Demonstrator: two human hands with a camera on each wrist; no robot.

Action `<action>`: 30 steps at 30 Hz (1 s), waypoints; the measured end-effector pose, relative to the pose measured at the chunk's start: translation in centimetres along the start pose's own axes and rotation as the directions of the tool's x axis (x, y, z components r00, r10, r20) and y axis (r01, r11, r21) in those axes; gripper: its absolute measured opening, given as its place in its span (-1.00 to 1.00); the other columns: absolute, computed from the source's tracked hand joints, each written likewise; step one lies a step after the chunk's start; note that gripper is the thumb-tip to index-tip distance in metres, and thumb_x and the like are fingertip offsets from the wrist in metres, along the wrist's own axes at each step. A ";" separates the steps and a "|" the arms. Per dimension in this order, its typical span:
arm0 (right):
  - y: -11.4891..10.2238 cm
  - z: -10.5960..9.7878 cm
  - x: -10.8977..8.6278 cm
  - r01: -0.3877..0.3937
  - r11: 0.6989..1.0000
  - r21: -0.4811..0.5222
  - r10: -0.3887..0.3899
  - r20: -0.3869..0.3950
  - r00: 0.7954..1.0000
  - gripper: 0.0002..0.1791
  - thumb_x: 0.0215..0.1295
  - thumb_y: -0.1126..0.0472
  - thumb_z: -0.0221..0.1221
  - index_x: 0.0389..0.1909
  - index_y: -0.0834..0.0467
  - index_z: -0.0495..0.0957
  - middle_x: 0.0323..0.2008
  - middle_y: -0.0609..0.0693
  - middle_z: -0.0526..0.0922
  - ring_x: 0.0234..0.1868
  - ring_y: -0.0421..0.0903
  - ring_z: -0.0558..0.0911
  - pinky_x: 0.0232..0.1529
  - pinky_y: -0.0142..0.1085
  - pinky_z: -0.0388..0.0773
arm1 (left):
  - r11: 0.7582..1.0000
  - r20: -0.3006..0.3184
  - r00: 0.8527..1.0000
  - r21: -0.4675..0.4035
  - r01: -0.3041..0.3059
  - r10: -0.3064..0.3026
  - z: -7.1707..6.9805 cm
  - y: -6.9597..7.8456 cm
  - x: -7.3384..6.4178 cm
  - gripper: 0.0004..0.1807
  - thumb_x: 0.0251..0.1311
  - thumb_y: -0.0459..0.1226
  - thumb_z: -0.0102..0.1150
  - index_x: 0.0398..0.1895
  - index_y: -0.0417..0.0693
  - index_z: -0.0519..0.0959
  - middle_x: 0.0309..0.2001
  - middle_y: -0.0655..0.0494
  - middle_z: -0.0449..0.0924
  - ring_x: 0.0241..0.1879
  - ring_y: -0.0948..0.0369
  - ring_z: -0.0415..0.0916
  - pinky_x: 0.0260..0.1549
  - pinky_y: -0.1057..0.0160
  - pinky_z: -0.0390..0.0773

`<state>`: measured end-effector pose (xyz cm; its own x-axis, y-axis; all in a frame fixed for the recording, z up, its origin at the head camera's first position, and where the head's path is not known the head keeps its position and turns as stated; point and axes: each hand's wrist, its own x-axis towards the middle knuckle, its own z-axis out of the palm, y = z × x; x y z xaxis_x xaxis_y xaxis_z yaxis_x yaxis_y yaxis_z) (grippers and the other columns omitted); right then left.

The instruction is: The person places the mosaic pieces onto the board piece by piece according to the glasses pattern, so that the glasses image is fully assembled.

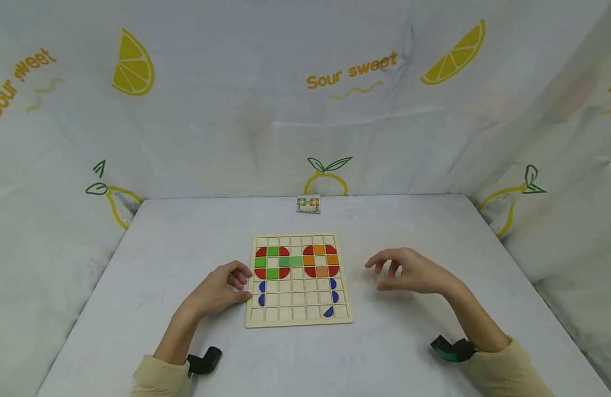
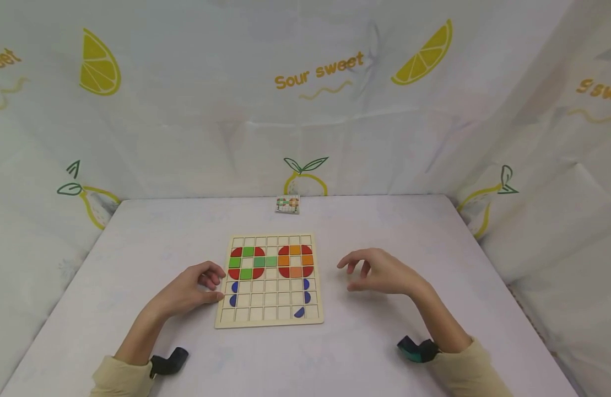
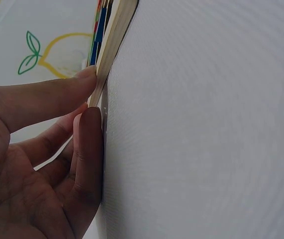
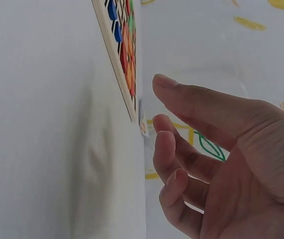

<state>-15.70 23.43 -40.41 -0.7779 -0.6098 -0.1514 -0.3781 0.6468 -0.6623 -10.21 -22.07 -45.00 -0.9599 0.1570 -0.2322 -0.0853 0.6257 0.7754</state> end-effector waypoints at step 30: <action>9.2 -3.5 -3.3 -0.056 0.985 0.165 0.051 0.036 0.998 -0.58 0.23 0.34 0.51 0.10 0.27 0.72 -0.15 0.13 0.64 -0.43 -0.21 0.55 -0.33 -0.38 0.57 | 1.000 0.015 1.000 -0.007 -0.014 0.014 -0.1 -0.3 0.0 -0.59 0.17 -0.38 0.57 0.05 -0.13 0.61 -0.18 0.06 0.56 -0.14 0.16 0.51 -0.11 0.29 0.50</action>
<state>-18.43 33.00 -43.44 -0.7776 -0.5923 -0.2110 -0.2458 0.5953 -0.7650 -10.24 -22.31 -45.15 -0.9570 0.1771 -0.2297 -0.0735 0.6181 0.7826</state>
